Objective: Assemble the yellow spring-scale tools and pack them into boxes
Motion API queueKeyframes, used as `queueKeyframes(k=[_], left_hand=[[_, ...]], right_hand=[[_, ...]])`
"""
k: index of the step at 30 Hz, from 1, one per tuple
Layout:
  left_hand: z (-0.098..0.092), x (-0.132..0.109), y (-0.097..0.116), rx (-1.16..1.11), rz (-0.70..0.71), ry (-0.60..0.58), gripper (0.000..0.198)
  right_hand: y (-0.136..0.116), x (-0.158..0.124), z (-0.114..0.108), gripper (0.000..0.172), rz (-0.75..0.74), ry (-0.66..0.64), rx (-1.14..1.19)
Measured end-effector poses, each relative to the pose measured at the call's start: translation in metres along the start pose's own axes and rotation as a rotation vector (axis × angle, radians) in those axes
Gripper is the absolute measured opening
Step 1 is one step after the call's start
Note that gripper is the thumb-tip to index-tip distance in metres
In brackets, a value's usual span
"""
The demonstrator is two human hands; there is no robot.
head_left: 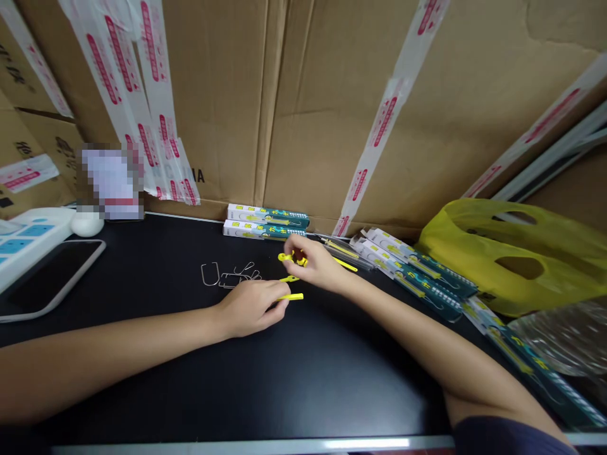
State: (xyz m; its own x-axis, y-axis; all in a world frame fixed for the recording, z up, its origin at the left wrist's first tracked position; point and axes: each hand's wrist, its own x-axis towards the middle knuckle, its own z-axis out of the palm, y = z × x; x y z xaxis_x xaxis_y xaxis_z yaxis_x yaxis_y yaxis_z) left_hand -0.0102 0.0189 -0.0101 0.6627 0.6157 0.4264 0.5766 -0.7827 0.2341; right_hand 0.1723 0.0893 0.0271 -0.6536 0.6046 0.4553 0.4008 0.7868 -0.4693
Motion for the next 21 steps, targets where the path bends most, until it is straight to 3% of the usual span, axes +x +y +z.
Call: queueKeyframes(k=[4,7,15,21], left_hand=[[0.001,0.000,-0.001,0.006,-0.029,0.016,0.015],[0.000,0.000,-0.002,0.029,-0.058,0.008,0.018],[0.000,-0.001,-0.001,0.090,-0.064,0.005,0.021],[0.000,-0.001,-0.001,0.072,-0.045,-0.021,0.018]], right_hand=[[-0.003,-0.038,0.004,0.017,0.284,0.121,0.575],[-0.005,-0.061,0.012,0.025,0.380,0.127,0.772],[-0.011,-0.067,0.016,0.020,0.264,0.212,0.758],[-0.021,-0.072,0.019,0.016,0.161,0.164,0.517]])
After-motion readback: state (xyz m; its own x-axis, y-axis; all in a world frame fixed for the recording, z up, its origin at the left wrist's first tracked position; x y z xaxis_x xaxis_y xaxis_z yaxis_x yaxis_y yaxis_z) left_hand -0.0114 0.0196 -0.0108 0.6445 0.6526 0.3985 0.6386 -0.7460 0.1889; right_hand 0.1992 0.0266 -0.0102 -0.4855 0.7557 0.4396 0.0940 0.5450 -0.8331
